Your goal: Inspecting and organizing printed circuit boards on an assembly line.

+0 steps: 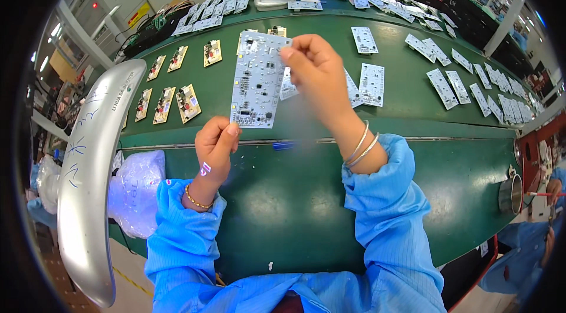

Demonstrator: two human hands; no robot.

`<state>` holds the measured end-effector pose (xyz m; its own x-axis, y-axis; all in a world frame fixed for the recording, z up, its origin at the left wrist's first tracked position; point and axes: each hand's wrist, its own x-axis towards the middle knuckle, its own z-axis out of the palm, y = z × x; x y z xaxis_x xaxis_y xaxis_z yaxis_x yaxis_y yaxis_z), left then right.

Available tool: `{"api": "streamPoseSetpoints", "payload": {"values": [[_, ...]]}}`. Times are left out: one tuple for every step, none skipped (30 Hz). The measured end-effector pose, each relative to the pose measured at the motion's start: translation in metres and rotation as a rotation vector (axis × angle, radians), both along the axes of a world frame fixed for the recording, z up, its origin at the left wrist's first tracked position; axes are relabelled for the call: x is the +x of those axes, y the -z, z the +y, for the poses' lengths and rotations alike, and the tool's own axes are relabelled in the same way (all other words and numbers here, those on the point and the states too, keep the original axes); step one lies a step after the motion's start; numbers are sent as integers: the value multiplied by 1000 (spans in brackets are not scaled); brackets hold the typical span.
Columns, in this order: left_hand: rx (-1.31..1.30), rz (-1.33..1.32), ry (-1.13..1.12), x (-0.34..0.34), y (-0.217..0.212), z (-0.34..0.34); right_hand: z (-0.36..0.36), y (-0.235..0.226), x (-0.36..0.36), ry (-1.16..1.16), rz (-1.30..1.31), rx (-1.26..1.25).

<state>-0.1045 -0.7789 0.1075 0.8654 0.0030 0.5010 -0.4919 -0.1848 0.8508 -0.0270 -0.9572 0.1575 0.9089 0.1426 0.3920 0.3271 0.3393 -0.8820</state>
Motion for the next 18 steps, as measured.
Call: {"api": "streamPoseSetpoints", "payload": {"values": [[75, -38, -48, -3, -2, -2, 3, -2, -4, 24, -12, -43], [148, -77, -92, -5, -5, -4, 7, -6, -10, -1, 2, -65], [190, -122, -112, -6, -8, -8, 7, -8, -12, -12, 3, -70], [232, -168, -129, -8, -11, -12, 7, -10, -15, -20, 4, -74], [274, -215, -145, -9, -17, -17, 4, -14, -18, -26, 5, -76], [296, -246, -131, -9, -20, -22, 0, -17, -17, -46, 32, -69], [316, -277, -114, -8, -22, -28, -5, -17, -17, -29, 32, -78], [328, -311, -93, -8, -26, -35, -10, -20, -19, -6, 31, -92], [348, -317, -81, -7, -30, -42, -16, -24, -19, 20, 14, -99], [368, -324, -65, -9, -31, -48, -22, -24, -22, 40, 16, -62], [388, -340, -51, -11, -34, -55, -30, -25, -24, 63, 35, -90], [354, -339, -38, -14, -38, -64, -40, -26, -27, 90, 57, -109], [329, -326, -28, -15, -43, -73, -51, -31, -31, 117, 81, -127], [308, -303, -17, -18, -44, -80, -61, -37, -36, 134, 94, -135], [288, -270, -9, -22, -44, -87, -70, -37, -41, 172, 56, -144], [281, -282, -10, -24, -47, -95, -78, -36, -42, 208, 18, -155], [278, -281, 2, -26, -49, -103, -86, -35, -45, 242, -18, -170], [273, -286, 18, -29, -51, -112, -95, -37, -51, 263, -36, -114]]}}
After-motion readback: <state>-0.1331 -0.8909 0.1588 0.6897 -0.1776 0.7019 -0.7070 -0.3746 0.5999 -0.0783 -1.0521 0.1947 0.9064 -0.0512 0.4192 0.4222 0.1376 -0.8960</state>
